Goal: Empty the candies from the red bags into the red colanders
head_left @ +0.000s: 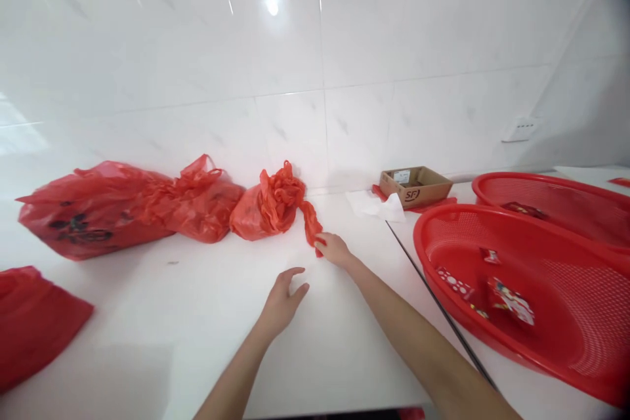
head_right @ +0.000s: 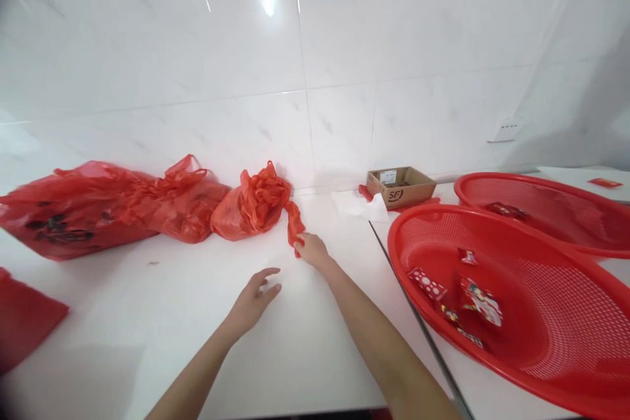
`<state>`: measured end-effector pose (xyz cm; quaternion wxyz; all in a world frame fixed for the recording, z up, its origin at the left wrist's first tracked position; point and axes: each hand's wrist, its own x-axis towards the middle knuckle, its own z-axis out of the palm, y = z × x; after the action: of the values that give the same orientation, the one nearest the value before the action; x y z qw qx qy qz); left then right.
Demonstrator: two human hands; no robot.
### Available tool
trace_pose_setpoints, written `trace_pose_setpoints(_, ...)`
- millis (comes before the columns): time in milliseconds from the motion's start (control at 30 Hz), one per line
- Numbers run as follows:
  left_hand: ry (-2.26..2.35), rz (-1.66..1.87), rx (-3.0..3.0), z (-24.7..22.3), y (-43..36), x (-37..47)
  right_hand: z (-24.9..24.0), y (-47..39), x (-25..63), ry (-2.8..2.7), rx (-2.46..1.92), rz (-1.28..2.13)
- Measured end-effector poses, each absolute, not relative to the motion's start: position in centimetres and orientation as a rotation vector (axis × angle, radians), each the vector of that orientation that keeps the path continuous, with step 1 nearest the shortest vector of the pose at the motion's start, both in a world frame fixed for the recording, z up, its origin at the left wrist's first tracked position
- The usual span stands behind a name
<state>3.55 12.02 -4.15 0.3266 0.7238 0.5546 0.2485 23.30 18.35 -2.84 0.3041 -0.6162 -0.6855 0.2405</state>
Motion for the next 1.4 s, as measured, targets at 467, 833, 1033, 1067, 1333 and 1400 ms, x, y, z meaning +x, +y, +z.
trace_pose_setpoints(467,1.281,0.765,1.545,-6.2,8.0,4.1,-5.5,1.2,22.8,-1.452,-1.355,1.119)
trace_pose_setpoints(833,0.975,0.864,1.055,-5.3,4.7,2.7,-5.4,2.5,21.9,-1.207,-1.252,0.995)
trace_pose_setpoints(1033,1.376,0.94,1.066,-6.7,4.3,-2.8,-7.4,3.3,27.5,-0.895,-1.297,1.0)
trace_pose_setpoints(1067,1.413,0.943,1.095,-6.6,4.2,-3.0,-7.5,3.2,27.8,-0.909,-1.326,1.01)
trace_pose_setpoints(1333,1.194,1.02,1.003,-5.2,3.9,-0.9,-2.6,1.0,23.2,-1.446,-1.345,0.307)
trace_pose_setpoints(1400,1.067,1.027,0.881,-5.3,3.9,-0.3,-2.8,1.4,21.5,-1.676,-1.27,0.325)
